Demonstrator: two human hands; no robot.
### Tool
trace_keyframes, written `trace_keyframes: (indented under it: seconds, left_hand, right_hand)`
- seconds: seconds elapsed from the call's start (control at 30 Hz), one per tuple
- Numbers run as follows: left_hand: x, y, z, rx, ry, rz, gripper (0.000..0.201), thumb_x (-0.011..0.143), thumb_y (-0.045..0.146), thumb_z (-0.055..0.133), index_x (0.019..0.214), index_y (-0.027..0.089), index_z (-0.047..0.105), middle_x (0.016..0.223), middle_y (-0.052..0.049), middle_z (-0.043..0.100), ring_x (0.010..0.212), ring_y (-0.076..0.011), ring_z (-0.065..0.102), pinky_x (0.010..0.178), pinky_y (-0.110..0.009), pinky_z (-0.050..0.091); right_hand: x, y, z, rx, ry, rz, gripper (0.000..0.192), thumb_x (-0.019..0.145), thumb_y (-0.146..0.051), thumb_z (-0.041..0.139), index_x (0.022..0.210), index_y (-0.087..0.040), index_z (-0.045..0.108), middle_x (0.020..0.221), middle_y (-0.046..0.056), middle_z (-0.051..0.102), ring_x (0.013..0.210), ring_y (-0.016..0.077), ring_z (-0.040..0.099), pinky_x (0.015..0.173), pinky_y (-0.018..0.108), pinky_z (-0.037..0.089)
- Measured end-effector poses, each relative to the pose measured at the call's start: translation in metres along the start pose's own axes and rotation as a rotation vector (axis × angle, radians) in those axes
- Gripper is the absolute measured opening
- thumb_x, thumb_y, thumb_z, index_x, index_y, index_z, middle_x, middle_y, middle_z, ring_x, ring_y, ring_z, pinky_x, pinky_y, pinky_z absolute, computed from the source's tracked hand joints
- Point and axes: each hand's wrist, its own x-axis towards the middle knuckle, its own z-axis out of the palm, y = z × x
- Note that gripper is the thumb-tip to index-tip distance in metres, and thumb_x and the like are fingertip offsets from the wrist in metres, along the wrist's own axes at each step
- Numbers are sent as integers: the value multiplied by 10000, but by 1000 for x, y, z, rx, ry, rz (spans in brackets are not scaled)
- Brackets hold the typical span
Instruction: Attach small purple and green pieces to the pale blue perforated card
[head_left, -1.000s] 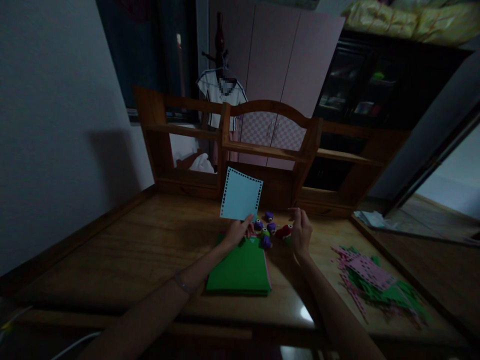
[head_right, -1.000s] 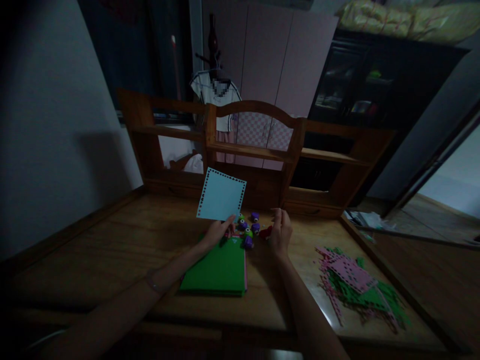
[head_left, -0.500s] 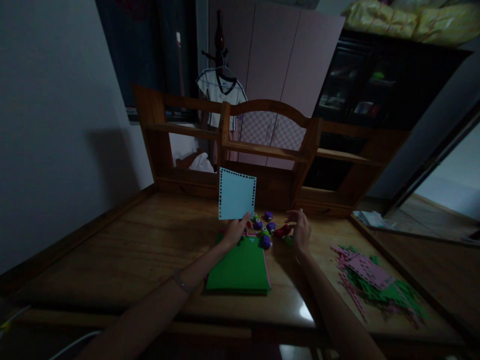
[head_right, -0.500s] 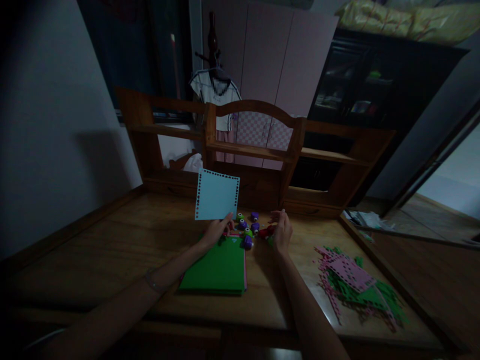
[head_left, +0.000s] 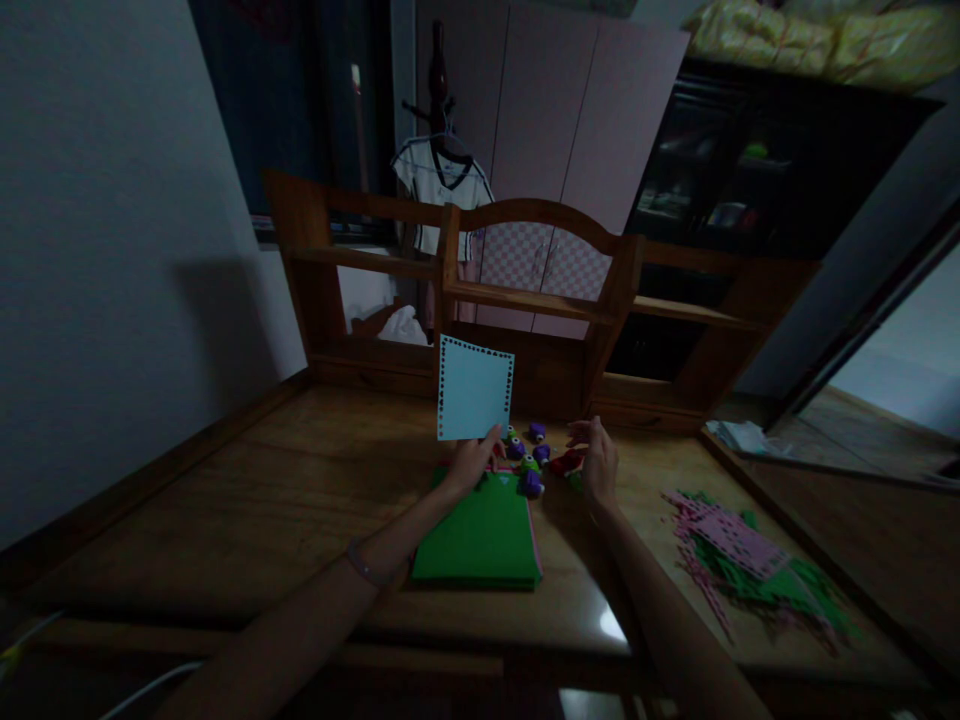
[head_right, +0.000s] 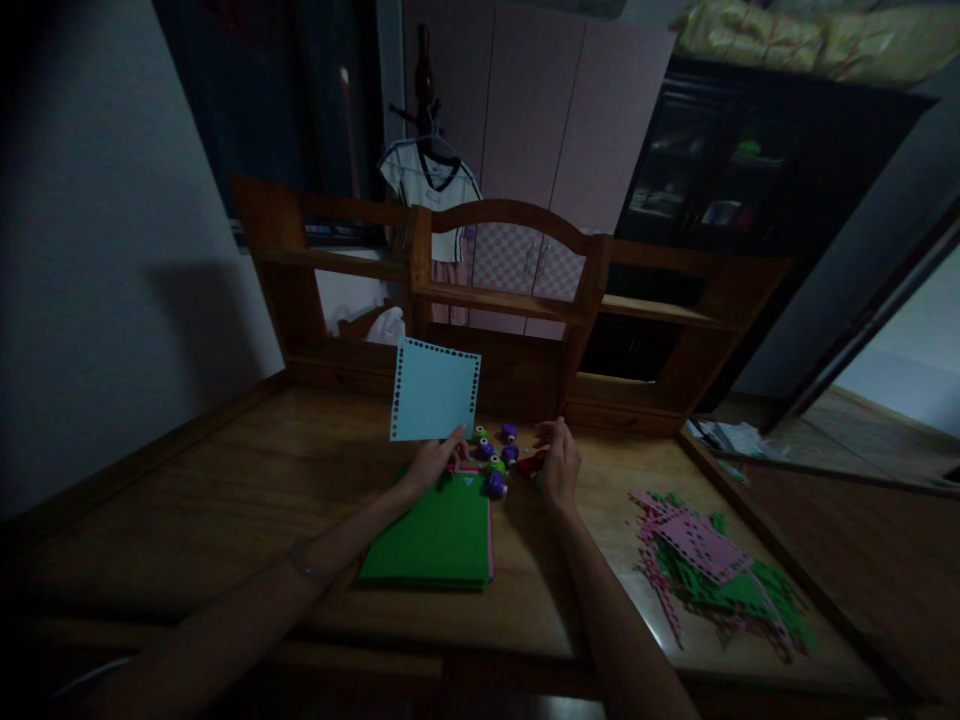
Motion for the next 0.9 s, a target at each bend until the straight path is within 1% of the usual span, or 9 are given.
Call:
trace_keyframes:
  seconds: [0.33, 0.53, 0.7, 0.9]
  left_hand:
    - [2, -6, 0, -9, -24, 19, 554, 828, 625, 378, 611, 151, 566, 479, -8, 536, 404, -102, 480, 478, -223, 356]
    - [1, -4, 0, 1, -14, 20, 574, 817, 647, 370, 609, 150, 570, 452, -2, 513, 391, -103, 469, 469, -226, 343]
    - [1, -5, -1, 34, -9, 25, 580, 805, 658, 382, 597, 149, 568, 462, -8, 523, 403, -106, 481, 484, -229, 365]
    - [4, -8, 0, 60, -17, 17, 549, 802, 633, 414, 592, 147, 561, 486, -5, 536, 406, -100, 480, 488, -226, 374]
  right_hand:
    - [0, 0, -1, 0, -16, -11, 565, 907, -605, 285, 891, -163, 635, 848, 74, 640, 666, 162, 592, 533, 247, 434]
    - [-1, 1, 1, 25, -10, -2, 562, 901, -612, 291, 899, -164, 631, 854, 76, 638, 661, 163, 591, 522, 245, 433]
    - [0, 1, 1, 34, -14, 7, 555, 903, -607, 297, 912, -164, 631, 854, 72, 634, 654, 157, 585, 521, 239, 430]
    - [1, 3, 0, 9, 20, -4, 567, 900, -615, 296, 915, -161, 635, 821, 57, 633, 626, 143, 565, 542, 237, 407]
